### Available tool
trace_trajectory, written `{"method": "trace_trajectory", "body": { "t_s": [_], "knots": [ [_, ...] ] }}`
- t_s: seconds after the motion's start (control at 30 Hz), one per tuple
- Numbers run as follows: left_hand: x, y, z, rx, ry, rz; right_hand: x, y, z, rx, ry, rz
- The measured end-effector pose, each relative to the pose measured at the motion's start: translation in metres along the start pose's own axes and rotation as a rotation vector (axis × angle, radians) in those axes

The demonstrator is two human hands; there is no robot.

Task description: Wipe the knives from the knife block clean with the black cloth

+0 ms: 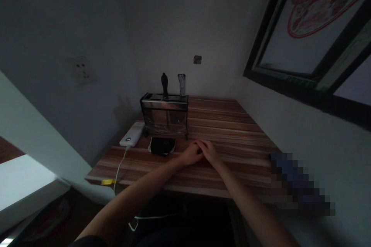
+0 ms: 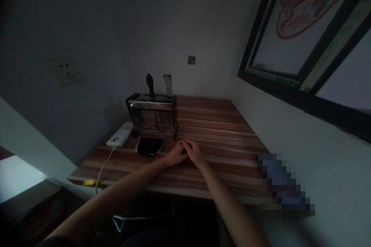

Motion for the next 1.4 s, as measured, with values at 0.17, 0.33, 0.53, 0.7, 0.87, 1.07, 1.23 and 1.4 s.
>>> {"method": "trace_trajectory", "body": {
  "t_s": [0.17, 0.33, 0.53, 0.7, 0.87, 1.07, 1.23, 1.4],
  "knots": [
    [0.000, 0.000, 0.001, 0.015, -0.001, -0.002, 0.001, 0.000, 0.000, 0.003, 0.020, -0.018],
    [-0.005, 0.000, -0.001, 0.024, -0.004, 0.005, 0.003, -0.001, 0.000, 0.005, -0.003, -0.017],
    [-0.007, 0.000, 0.000, 0.038, -0.005, 0.016, 0.003, -0.001, 0.000, 0.000, -0.014, -0.004],
    [-0.009, -0.001, -0.002, 0.026, 0.005, 0.015, 0.005, -0.002, 0.001, 0.022, -0.003, -0.009],
    [-0.009, 0.000, -0.002, 0.014, 0.014, 0.015, 0.000, -0.001, -0.002, -0.004, -0.029, 0.001],
    [-0.008, 0.000, -0.003, -0.002, 0.015, 0.020, -0.001, -0.001, -0.001, 0.004, -0.026, 0.000],
    [-0.006, 0.000, -0.001, 0.004, 0.010, 0.019, 0.003, -0.002, -0.001, 0.007, -0.027, -0.006],
    [-0.007, 0.000, -0.001, 0.014, 0.003, 0.031, 0.003, -0.002, -0.001, 0.014, -0.009, -0.001]
  ]
}}
Point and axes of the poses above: each hand's wrist, its own y-axis towards the middle knuckle, its own z-axis out of the palm, x = y × z, the point moved 10 cm from there along y, towards the middle knuckle
